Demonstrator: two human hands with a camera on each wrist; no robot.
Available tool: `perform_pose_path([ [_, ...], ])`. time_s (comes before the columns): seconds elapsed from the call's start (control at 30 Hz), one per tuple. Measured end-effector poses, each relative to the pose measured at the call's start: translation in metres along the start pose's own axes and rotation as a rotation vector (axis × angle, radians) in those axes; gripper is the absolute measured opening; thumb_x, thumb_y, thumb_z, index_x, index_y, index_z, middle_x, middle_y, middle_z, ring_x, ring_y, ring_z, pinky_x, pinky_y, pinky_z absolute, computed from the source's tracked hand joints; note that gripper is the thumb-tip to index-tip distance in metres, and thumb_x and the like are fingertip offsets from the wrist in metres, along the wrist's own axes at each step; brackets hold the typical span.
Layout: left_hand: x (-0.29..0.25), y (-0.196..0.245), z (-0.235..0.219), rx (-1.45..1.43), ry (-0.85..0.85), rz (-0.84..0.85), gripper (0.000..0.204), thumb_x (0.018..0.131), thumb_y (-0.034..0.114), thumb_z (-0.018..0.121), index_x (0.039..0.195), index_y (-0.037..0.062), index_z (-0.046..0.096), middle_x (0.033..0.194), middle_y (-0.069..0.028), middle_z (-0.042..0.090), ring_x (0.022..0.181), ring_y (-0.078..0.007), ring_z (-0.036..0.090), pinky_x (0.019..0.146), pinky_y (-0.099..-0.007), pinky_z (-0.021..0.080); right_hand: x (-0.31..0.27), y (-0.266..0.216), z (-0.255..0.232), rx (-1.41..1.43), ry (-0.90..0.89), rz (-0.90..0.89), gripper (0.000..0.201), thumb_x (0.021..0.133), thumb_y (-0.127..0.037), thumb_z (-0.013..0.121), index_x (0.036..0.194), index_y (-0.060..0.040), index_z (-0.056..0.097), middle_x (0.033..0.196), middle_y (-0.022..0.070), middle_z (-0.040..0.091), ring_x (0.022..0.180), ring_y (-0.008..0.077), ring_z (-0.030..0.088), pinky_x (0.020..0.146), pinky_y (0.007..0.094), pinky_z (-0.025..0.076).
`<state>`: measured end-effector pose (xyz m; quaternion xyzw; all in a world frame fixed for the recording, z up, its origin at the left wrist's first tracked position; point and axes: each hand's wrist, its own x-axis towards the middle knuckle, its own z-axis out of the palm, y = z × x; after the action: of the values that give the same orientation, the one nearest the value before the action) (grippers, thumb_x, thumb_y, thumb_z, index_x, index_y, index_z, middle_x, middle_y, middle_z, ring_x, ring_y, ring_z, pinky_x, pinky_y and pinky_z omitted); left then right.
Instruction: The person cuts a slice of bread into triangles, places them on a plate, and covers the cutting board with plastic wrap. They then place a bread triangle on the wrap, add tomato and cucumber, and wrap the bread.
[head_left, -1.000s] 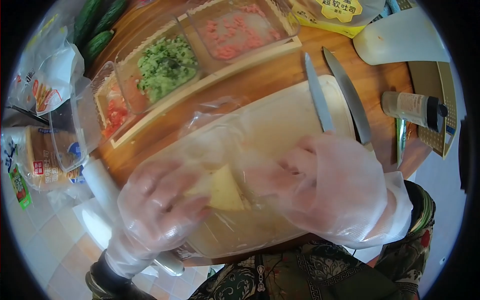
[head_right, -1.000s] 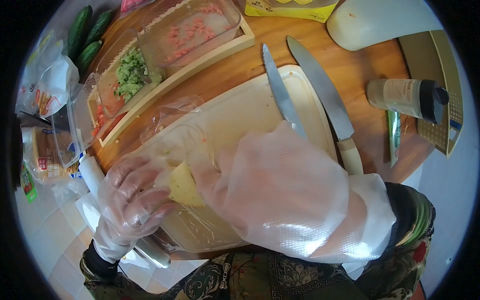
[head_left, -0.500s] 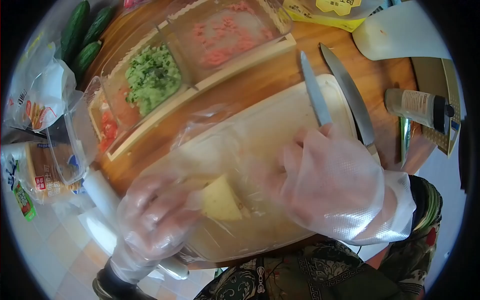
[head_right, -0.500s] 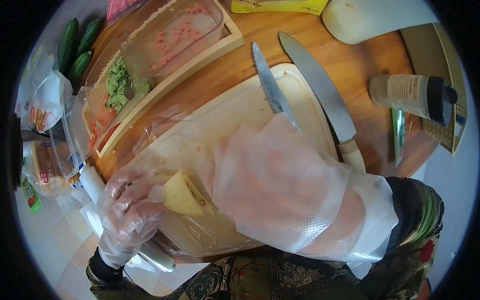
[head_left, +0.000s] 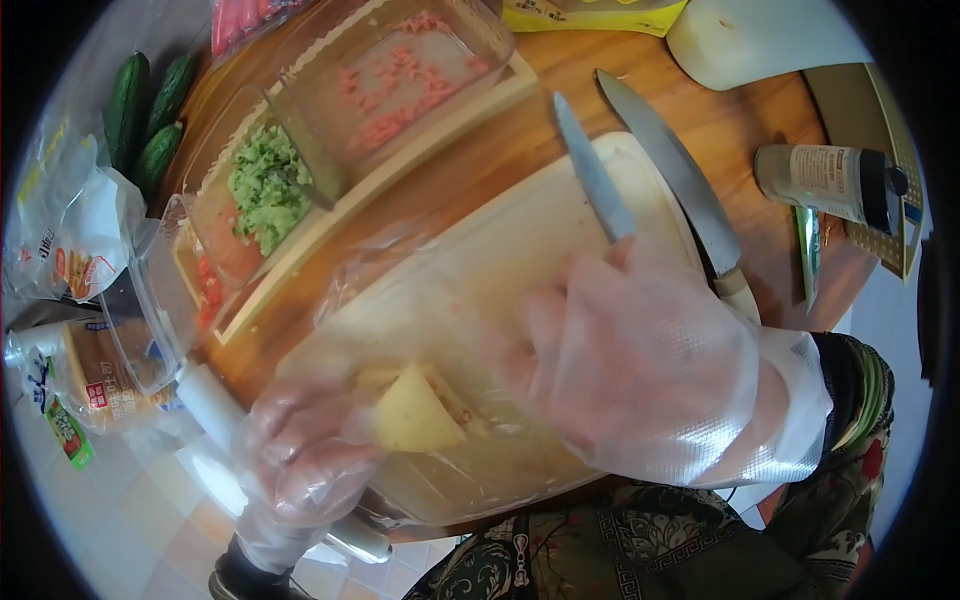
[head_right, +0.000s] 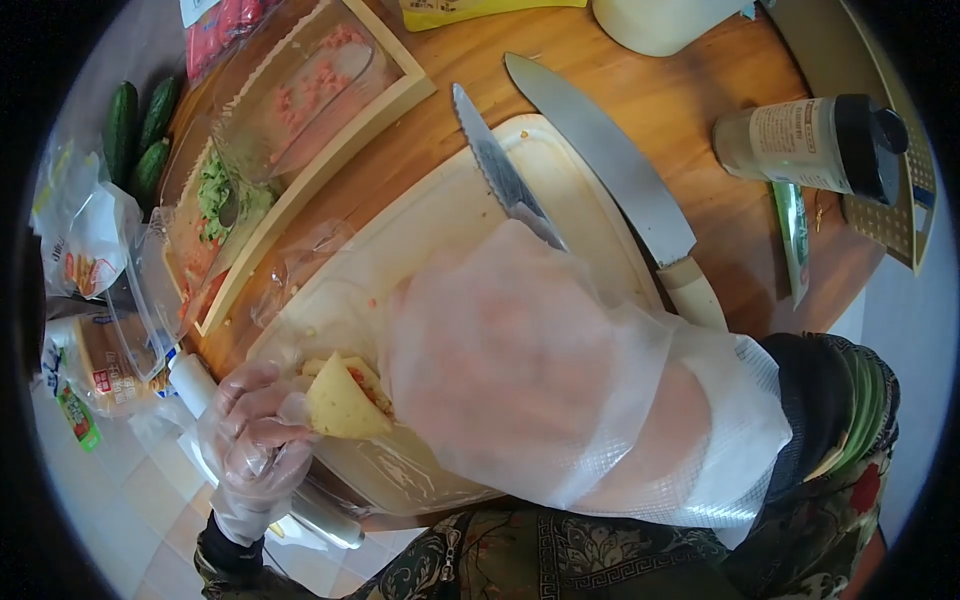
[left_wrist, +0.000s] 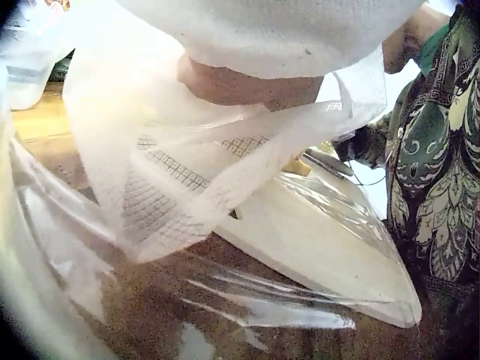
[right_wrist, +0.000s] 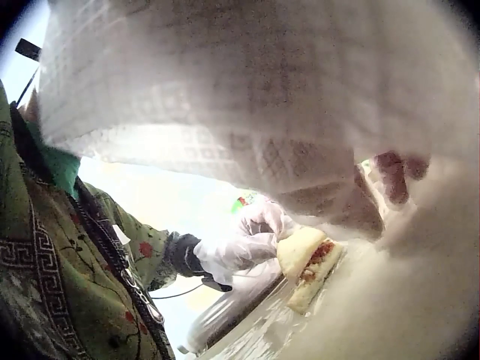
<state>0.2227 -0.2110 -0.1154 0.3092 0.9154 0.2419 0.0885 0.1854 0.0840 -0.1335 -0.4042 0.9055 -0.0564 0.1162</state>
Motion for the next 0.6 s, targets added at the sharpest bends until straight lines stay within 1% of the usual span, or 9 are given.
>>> perform_pose_path([
  [0.07, -0.001, 0.000, 0.001, -0.019, 0.001, 0.000, 0.028, 0.069, 0.009, 0.087, 0.085, 0.0145, 0.065, 0.094, -0.0059, 0.071, 0.100, -0.0364, 0.066, 0.084, -0.0450, 0.055, 0.001, 0.000, -0.004, 0.020, -0.032, -0.011, 0.046, 0.080, -0.021, 0.061, 0.125, -0.0126, 0.070, 0.077, -0.0014, 0.053, 0.075, 0.0198, 0.054, 0.066, 0.0375, 0.043],
  [0.17, 0.000, 0.001, 0.000, -0.045, -0.017, 0.007, 0.029, 0.068, 0.010, 0.088, 0.086, 0.0155, 0.066, 0.095, -0.0053, 0.071, 0.100, -0.0354, 0.067, 0.084, -0.0450, 0.056, 0.000, 0.000, -0.009, 0.019, -0.006, -0.031, 0.048, 0.080, -0.020, 0.062, 0.126, -0.0119, 0.069, 0.075, -0.0012, 0.050, 0.074, 0.0191, 0.053, 0.065, 0.0365, 0.042],
  [0.23, 0.001, 0.001, 0.000, -0.052, -0.034, 0.014, 0.029, 0.068, 0.010, 0.088, 0.086, 0.0159, 0.067, 0.095, -0.0051, 0.072, 0.100, -0.0349, 0.067, 0.083, -0.0450, 0.056, 0.002, 0.004, -0.012, 0.002, 0.038, -0.092, 0.051, 0.079, -0.020, 0.062, 0.129, -0.0114, 0.069, 0.075, -0.0012, 0.047, 0.073, 0.0185, 0.053, 0.063, 0.0359, 0.040],
  [0.27, 0.002, 0.001, 0.000, -0.044, -0.035, 0.018, 0.029, 0.067, 0.011, 0.088, 0.087, 0.0162, 0.067, 0.096, -0.0050, 0.073, 0.099, -0.0346, 0.067, 0.084, -0.0449, 0.057, 0.003, 0.004, -0.011, 0.001, 0.037, -0.096, 0.051, 0.079, -0.020, 0.062, 0.129, -0.0114, 0.069, 0.075, -0.0012, 0.047, 0.073, 0.0185, 0.053, 0.063, 0.0359, 0.040],
  [0.33, 0.003, 0.002, 0.000, -0.035, -0.033, 0.018, 0.029, 0.067, 0.011, 0.088, 0.087, 0.0164, 0.068, 0.097, -0.0049, 0.073, 0.099, -0.0344, 0.067, 0.084, -0.0449, 0.057, 0.004, 0.003, -0.007, 0.121, 0.046, -0.064, 0.053, 0.079, -0.020, 0.062, 0.131, -0.0100, 0.068, 0.074, -0.0017, 0.045, 0.071, 0.0179, 0.052, 0.062, 0.0359, 0.040],
  [0.37, 0.003, 0.003, 0.000, -0.017, -0.031, 0.026, 0.029, 0.067, 0.011, 0.088, 0.087, 0.0164, 0.068, 0.098, -0.0052, 0.073, 0.099, -0.0345, 0.068, 0.084, -0.0449, 0.057, 0.003, 0.004, -0.008, 0.120, 0.045, -0.069, 0.053, 0.079, -0.020, 0.062, 0.131, -0.0100, 0.068, 0.074, -0.0017, 0.045, 0.071, 0.0179, 0.052, 0.062, 0.0359, 0.040],
  [0.43, 0.003, 0.003, 0.001, 0.001, -0.027, 0.030, 0.029, 0.067, 0.011, 0.088, 0.087, 0.0164, 0.068, 0.099, -0.0055, 0.074, 0.099, -0.0346, 0.068, 0.084, -0.0449, 0.057, 0.002, 0.004, -0.013, 0.012, -0.009, -0.180, 0.053, 0.080, -0.021, 0.061, 0.131, -0.0078, 0.067, 0.077, -0.0007, 0.048, 0.071, 0.0179, 0.052, 0.062, 0.0356, 0.040],
  [0.53, 0.002, 0.003, 0.002, 0.029, -0.011, 0.030, 0.028, 0.067, 0.010, 0.087, 0.086, 0.0163, 0.067, 0.100, -0.0060, 0.074, 0.100, -0.0348, 0.068, 0.084, -0.0446, 0.057, 0.005, 0.001, -0.014, 0.057, -0.048, -0.191, 0.054, 0.080, -0.022, 0.061, 0.130, -0.0050, 0.066, 0.079, 0.0001, 0.051, 0.071, 0.0181, 0.053, 0.062, 0.0356, 0.040],
  [0.6, 0.002, 0.003, 0.002, 0.045, 0.009, 0.036, 0.027, 0.068, 0.009, 0.087, 0.086, 0.0153, 0.068, 0.098, -0.0063, 0.073, 0.100, -0.0352, 0.068, 0.083, -0.0444, 0.057, 0.006, 0.000, -0.014, 0.081, -0.023, -0.212, 0.053, 0.081, -0.023, 0.062, 0.130, -0.0039, 0.066, 0.080, 0.0004, 0.052, 0.071, 0.0183, 0.053, 0.062, 0.0358, 0.040],
])
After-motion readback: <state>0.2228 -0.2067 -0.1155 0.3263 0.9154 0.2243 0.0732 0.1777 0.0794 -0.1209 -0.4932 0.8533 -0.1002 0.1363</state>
